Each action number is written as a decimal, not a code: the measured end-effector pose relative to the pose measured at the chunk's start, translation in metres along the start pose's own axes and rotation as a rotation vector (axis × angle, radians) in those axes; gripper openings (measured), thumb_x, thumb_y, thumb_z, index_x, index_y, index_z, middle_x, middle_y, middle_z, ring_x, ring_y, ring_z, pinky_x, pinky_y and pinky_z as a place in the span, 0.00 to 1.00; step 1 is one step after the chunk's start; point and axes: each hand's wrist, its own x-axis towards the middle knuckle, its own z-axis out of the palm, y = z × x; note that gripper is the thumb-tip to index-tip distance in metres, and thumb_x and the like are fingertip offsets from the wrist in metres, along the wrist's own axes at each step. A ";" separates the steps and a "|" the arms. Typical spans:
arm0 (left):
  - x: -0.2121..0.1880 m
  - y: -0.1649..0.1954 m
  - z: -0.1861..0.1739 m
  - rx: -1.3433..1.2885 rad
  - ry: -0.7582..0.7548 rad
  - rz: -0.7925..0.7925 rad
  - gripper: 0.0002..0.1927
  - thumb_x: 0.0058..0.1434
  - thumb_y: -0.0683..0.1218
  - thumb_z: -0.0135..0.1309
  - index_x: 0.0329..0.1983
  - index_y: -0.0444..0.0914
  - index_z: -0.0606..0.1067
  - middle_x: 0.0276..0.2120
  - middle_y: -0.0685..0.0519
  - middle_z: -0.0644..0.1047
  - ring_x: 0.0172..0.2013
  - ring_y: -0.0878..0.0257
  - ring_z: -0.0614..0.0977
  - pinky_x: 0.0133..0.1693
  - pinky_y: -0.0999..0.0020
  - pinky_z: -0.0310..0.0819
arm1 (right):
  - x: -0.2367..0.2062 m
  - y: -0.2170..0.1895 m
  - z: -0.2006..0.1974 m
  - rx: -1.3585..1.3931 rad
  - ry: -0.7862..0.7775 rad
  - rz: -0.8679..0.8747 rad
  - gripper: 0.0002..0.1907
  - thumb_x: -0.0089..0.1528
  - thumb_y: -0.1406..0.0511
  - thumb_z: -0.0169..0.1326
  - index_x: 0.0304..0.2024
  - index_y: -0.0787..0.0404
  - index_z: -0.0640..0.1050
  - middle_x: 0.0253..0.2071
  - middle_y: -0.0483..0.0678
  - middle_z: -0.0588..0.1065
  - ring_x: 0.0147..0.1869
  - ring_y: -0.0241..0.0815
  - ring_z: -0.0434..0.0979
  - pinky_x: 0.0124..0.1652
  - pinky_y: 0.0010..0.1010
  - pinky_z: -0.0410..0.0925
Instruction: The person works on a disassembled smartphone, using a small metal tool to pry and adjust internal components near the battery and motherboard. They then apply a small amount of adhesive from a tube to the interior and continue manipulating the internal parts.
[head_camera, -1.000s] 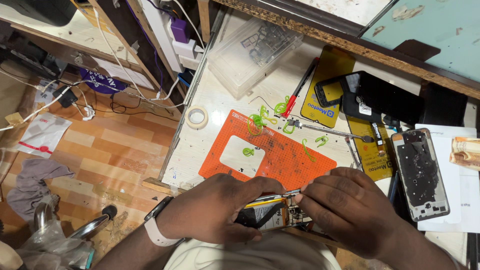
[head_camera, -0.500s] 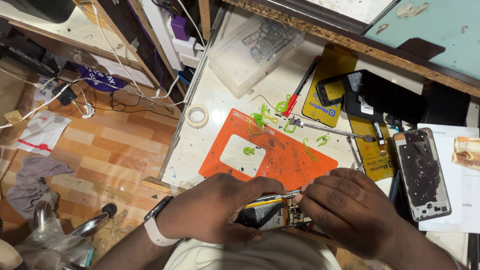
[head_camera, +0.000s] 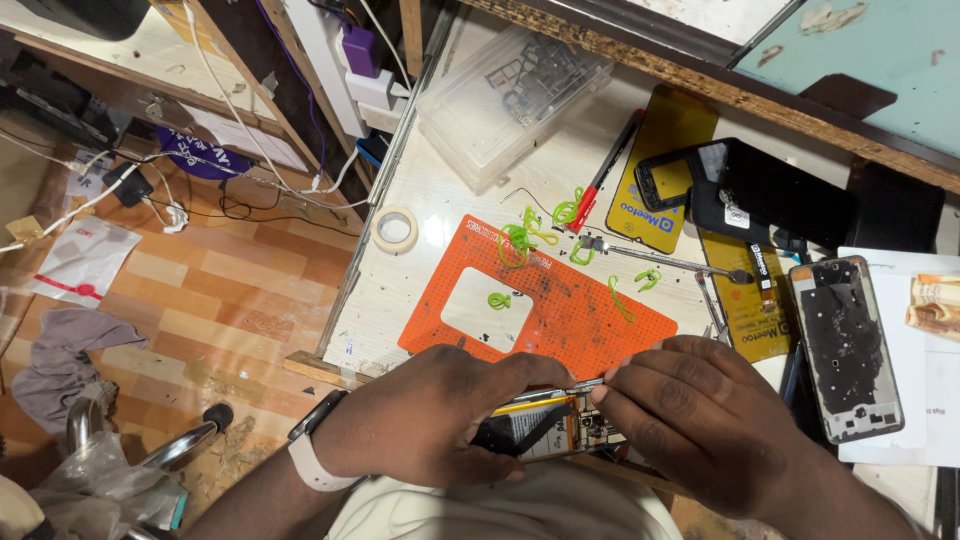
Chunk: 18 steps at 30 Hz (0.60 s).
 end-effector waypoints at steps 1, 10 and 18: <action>0.000 0.000 0.000 -0.001 0.004 0.008 0.38 0.52 0.48 0.68 0.67 0.46 0.67 0.16 0.51 0.72 0.20 0.53 0.80 0.23 0.59 0.69 | 0.000 0.000 0.000 -0.004 -0.006 0.002 0.18 0.52 0.66 0.62 0.45 0.62 0.80 0.43 0.49 0.78 0.47 0.46 0.81 0.47 0.40 0.72; 0.000 0.000 0.000 0.006 -0.004 -0.011 0.39 0.52 0.49 0.68 0.67 0.47 0.67 0.15 0.51 0.72 0.20 0.52 0.80 0.23 0.59 0.69 | -0.003 -0.001 0.000 0.007 0.004 -0.011 0.18 0.55 0.65 0.62 0.47 0.62 0.79 0.44 0.49 0.77 0.49 0.46 0.80 0.49 0.42 0.72; 0.000 -0.002 0.000 0.026 -0.015 -0.033 0.39 0.50 0.49 0.69 0.65 0.46 0.68 0.16 0.50 0.71 0.21 0.51 0.80 0.24 0.58 0.69 | -0.004 0.006 0.000 0.057 0.030 -0.025 0.19 0.54 0.66 0.61 0.49 0.60 0.79 0.45 0.47 0.77 0.48 0.46 0.80 0.48 0.42 0.72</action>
